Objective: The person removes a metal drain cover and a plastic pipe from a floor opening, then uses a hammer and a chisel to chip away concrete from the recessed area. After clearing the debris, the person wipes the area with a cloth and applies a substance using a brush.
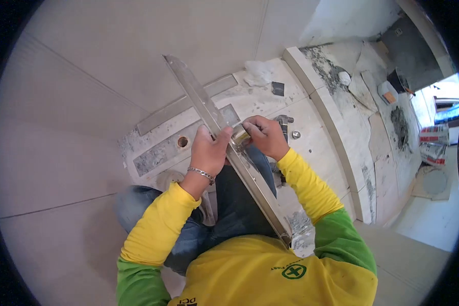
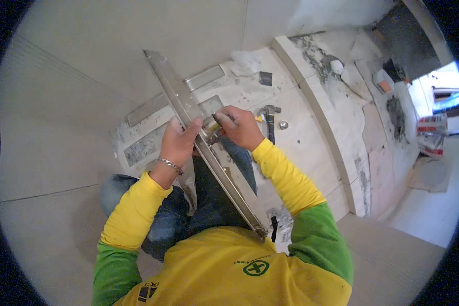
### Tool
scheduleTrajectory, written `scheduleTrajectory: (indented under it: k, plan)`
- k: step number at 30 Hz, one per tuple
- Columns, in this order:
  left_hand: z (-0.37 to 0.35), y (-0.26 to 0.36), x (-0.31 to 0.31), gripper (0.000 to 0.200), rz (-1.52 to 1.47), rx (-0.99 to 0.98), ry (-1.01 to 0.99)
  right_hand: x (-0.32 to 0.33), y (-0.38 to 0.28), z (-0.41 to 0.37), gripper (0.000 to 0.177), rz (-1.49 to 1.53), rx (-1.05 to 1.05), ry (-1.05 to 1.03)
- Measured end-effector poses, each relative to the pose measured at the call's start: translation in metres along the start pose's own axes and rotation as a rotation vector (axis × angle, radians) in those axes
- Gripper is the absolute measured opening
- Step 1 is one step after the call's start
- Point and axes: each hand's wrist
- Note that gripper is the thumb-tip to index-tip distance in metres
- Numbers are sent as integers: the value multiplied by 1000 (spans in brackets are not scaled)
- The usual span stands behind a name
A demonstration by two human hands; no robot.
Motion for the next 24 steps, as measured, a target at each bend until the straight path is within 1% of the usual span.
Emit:
scheduleTrajectory:
  k: [1,3,4,5,6,7,8,9,10,12,13,14,16,17,18,20,21,22,23,24]
  plan:
    - [-1,2,1,36,-14,2,10,-1,0,0,20,112,-105,-3]
    - [-2,2,3,40,130,-37,7,-2,11,2,22,126,-73,-20]
    - [0,-1,3,40,119,-35,17,-1,16,2,25,149,-39,-25]
    - [3,-8,2,43,211,-95,46,2,21,0,25,144,-39,-42]
    - [4,-13,3,45,305,-151,83,5,15,-2,30,213,-84,-42]
    - [3,-16,1,46,245,-204,86,6,10,-2,35,287,-129,-55]
    - [1,-20,-2,46,190,-254,101,6,7,-4,38,318,-78,-54]
    - [-6,-15,-3,45,214,-183,83,7,3,-7,40,356,-29,-57]
    - [-13,-7,-3,43,234,-109,65,10,-9,-11,41,342,-29,-88]
    - [-24,-8,-6,40,129,-120,11,13,-6,-16,47,176,-17,-114]
    - [-30,-8,-8,37,104,-126,12,13,-13,-19,47,207,-44,-161]
    - [-35,-11,-11,34,76,-132,8,6,-19,-22,46,220,-80,-123]
    - [-43,-18,-17,29,-190,-146,-91,-2,-23,-24,44,28,-61,-109]
    - [-48,-21,-18,26,-188,-132,-118,-6,-20,-23,44,32,-63,-129]
    - [-54,-22,-17,26,-193,-123,-102,-8,-16,-22,43,17,-27,-125]
    - [-61,-21,-13,25,-180,-85,-153,-12,-14,-21,42,7,8,-131]
    - [-65,-19,-6,28,-122,-56,-169,-14,-16,-21,40,26,-69,-152]
    - [-67,-21,-3,28,-129,-47,-159,-16,-17,-21,38,45,-148,-174]
    - [-68,-23,0,35,-95,-50,-153,-19,-14,-19,38,46,-153,-188]
    - [-69,-26,2,41,-61,-55,-148,-23,-10,-18,35,10,-100,-133]
Point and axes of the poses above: each hand's wrist, its own z-axis towards the middle knuckle, its own x-axis out of the back of the hand, y = z × x, and after that the axes turned 10 degrees about -y, right-handed
